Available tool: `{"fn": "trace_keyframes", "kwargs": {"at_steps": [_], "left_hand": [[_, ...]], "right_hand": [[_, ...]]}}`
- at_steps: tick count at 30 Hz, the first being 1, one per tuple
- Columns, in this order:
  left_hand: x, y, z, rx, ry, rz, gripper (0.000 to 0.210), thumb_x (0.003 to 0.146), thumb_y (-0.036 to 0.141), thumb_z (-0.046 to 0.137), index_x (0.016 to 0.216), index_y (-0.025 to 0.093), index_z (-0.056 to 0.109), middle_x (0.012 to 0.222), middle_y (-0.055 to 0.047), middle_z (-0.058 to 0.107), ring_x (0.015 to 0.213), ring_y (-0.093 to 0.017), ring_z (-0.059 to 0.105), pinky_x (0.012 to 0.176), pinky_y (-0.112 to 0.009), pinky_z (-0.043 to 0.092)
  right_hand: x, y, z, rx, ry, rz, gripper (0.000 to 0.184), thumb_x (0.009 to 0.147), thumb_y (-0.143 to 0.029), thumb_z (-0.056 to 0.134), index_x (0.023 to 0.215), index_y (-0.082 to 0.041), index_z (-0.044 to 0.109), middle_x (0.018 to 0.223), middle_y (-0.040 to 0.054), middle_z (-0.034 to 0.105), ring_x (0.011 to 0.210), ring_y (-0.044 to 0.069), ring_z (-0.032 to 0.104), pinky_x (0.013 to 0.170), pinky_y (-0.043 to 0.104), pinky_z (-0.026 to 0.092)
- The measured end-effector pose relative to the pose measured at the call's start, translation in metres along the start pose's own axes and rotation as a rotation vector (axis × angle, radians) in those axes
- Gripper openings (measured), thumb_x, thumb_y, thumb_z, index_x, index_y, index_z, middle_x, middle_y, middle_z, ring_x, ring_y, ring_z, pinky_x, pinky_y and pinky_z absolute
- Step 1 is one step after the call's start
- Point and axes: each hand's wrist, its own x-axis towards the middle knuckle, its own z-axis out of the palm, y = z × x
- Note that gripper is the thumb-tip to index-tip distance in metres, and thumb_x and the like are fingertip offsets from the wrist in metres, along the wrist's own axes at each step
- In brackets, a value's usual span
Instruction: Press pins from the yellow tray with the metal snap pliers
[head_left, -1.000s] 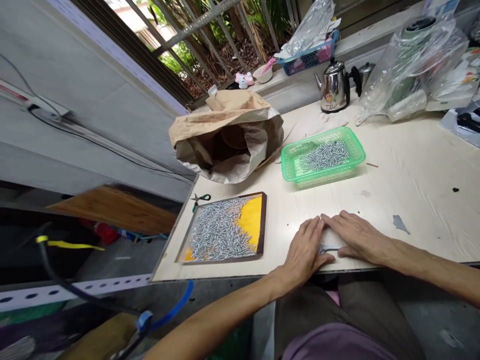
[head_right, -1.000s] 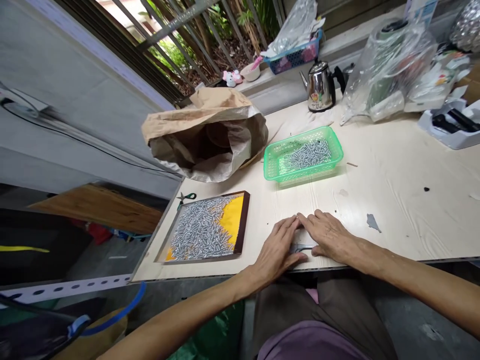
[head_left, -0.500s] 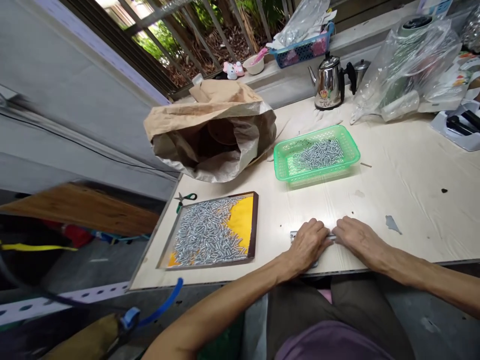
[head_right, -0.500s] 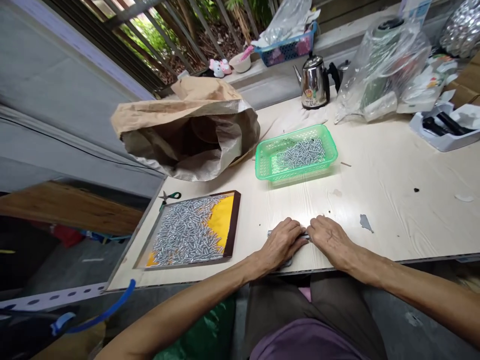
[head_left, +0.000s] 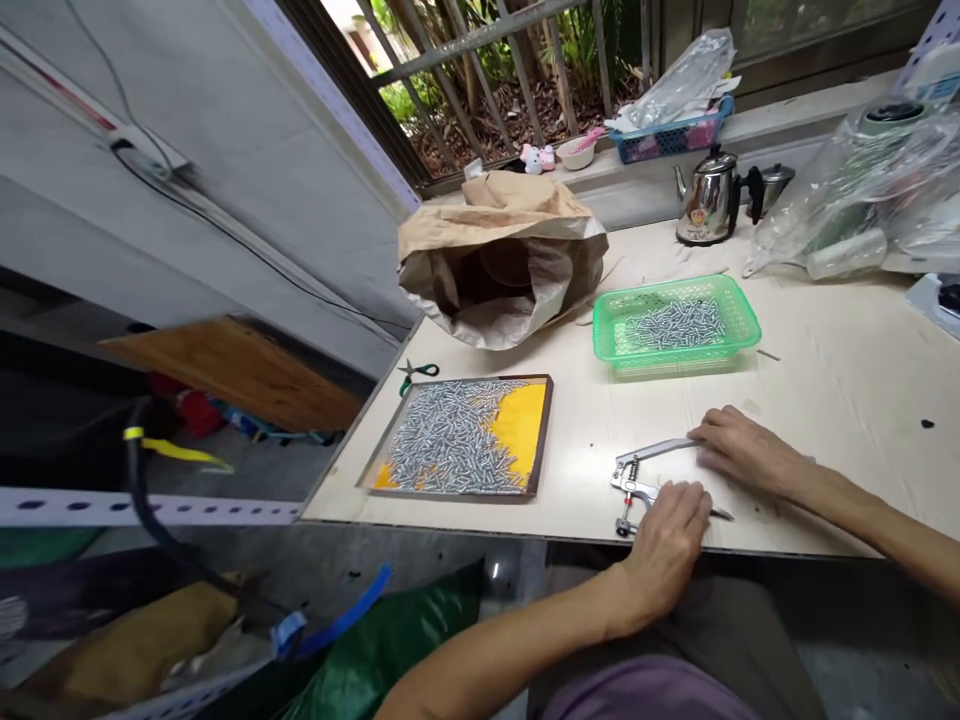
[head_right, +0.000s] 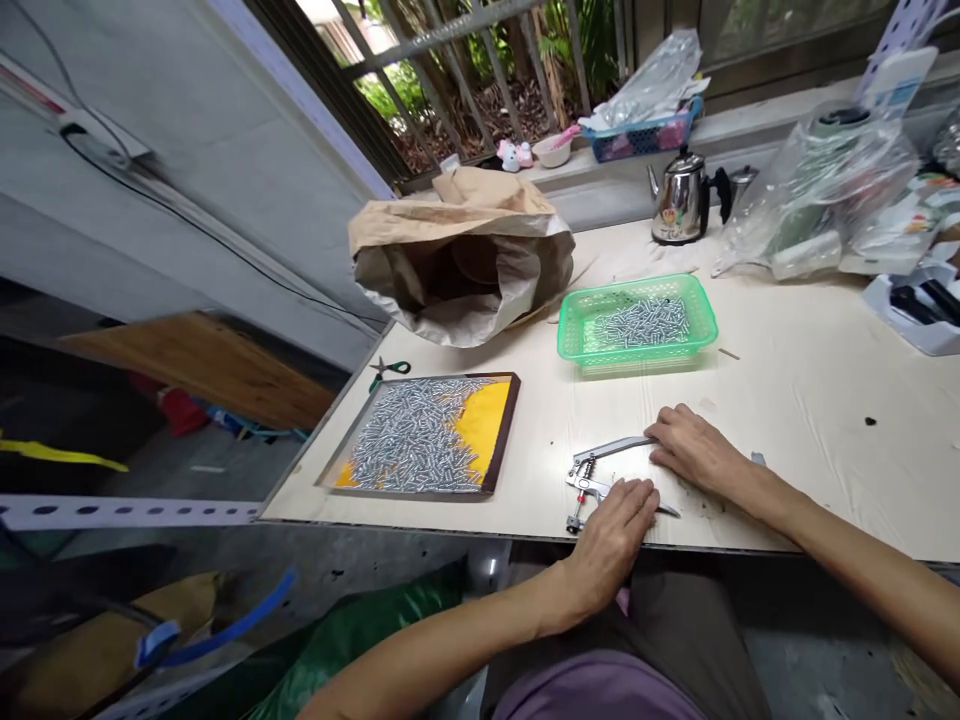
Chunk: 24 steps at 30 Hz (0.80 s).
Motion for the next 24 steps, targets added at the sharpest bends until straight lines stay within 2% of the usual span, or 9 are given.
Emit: {"fn": "trace_keyframes", "kwargs": {"at_steps": [3, 6, 9, 13, 16, 18, 20, 22, 24], "left_hand": [[0.003, 0.003, 0.003, -0.054, 0.004, -0.029, 0.032, 0.094, 0.013, 0.031, 0.119, 0.009, 0.051, 0.111, -0.015, 0.063, 0.107, -0.023, 0.059, 0.102, -0.046, 0.045], [0.010, 0.002, 0.002, -0.102, -0.006, -0.060, 0.031, 0.095, 0.016, 0.032, 0.118, 0.009, 0.052, 0.109, -0.016, 0.063, 0.107, -0.023, 0.059, 0.101, -0.047, 0.046], [0.008, 0.008, -0.001, -0.135, -0.023, -0.057, 0.032, 0.095, 0.015, 0.031, 0.114, 0.008, 0.055, 0.105, -0.017, 0.064, 0.102, -0.024, 0.061, 0.092, -0.041, 0.052], [-0.021, 0.017, -0.014, -0.212, -0.086, 0.184, 0.030, 0.094, 0.017, 0.035, 0.107, 0.014, 0.061, 0.097, -0.012, 0.068, 0.095, -0.019, 0.064, 0.085, -0.029, 0.054], [-0.045, -0.002, -0.040, -0.183, -0.042, 0.306, 0.026, 0.093, 0.024, 0.042, 0.103, 0.019, 0.065, 0.081, -0.006, 0.069, 0.080, -0.016, 0.064, 0.075, -0.025, 0.053], [-0.050, -0.035, -0.067, -0.030, 0.045, 0.123, 0.028, 0.094, 0.024, 0.039, 0.101, 0.020, 0.066, 0.075, -0.006, 0.067, 0.071, -0.016, 0.061, 0.069, -0.028, 0.052], [-0.045, -0.079, -0.096, 0.172, 0.179, -0.231, 0.030, 0.094, 0.020, 0.037, 0.099, 0.018, 0.067, 0.078, -0.008, 0.066, 0.073, -0.018, 0.059, 0.070, -0.032, 0.050], [-0.034, -0.125, -0.122, 0.333, 0.228, -0.597, 0.026, 0.092, 0.020, 0.042, 0.093, 0.017, 0.067, 0.085, -0.009, 0.066, 0.083, -0.021, 0.057, 0.075, -0.035, 0.049], [-0.024, -0.163, -0.138, 0.404, 0.114, -0.867, 0.023, 0.091, 0.021, 0.046, 0.091, 0.016, 0.068, 0.091, -0.010, 0.066, 0.092, -0.024, 0.055, 0.075, -0.034, 0.047]], "right_hand": [[0.016, -0.005, -0.008, -0.062, 0.008, 0.029, 0.023, 0.090, -0.019, 0.042, 0.083, -0.016, 0.064, 0.087, 0.0096, 0.062, 0.082, 0.021, 0.052, 0.074, 0.035, 0.042], [0.029, -0.024, -0.016, -0.085, 0.007, 0.020, 0.021, 0.089, -0.019, 0.045, 0.088, -0.018, 0.066, 0.091, 0.0091, 0.062, 0.083, 0.021, 0.052, 0.073, 0.036, 0.041], [0.038, -0.057, -0.014, 0.000, -0.067, -0.207, 0.016, 0.086, -0.021, 0.055, 0.094, -0.024, 0.069, 0.104, 0.0078, 0.061, 0.095, 0.022, 0.051, 0.075, 0.034, 0.040], [0.047, -0.093, 0.010, -0.039, -0.130, -0.428, 0.012, 0.083, -0.020, 0.059, 0.075, -0.023, 0.068, 0.097, 0.0066, 0.062, 0.096, 0.022, 0.049, 0.072, 0.034, 0.038], [0.056, -0.102, 0.038, -0.075, -0.052, -0.513, 0.015, 0.081, -0.014, 0.058, 0.069, -0.020, 0.063, 0.088, 0.0064, 0.062, 0.089, 0.021, 0.051, 0.068, 0.033, 0.038], [0.062, -0.104, 0.050, -0.083, 0.039, -0.519, 0.017, 0.080, -0.008, 0.055, 0.069, -0.020, 0.061, 0.081, 0.0053, 0.062, 0.082, 0.020, 0.052, 0.066, 0.033, 0.038], [0.068, -0.101, 0.049, -0.050, 0.140, -0.481, 0.022, 0.083, -0.006, 0.049, 0.073, -0.021, 0.062, 0.075, 0.0040, 0.060, 0.076, 0.018, 0.052, 0.064, 0.032, 0.039], [0.072, -0.094, 0.030, 0.026, 0.245, -0.428, 0.025, 0.087, -0.008, 0.042, 0.083, -0.022, 0.062, 0.077, 0.0037, 0.060, 0.074, 0.018, 0.052, 0.066, 0.032, 0.041], [0.076, -0.080, -0.003, 0.066, 0.355, -0.358, 0.026, 0.090, -0.012, 0.037, 0.091, -0.023, 0.061, 0.083, 0.0054, 0.061, 0.078, 0.019, 0.054, 0.069, 0.033, 0.044]]}}
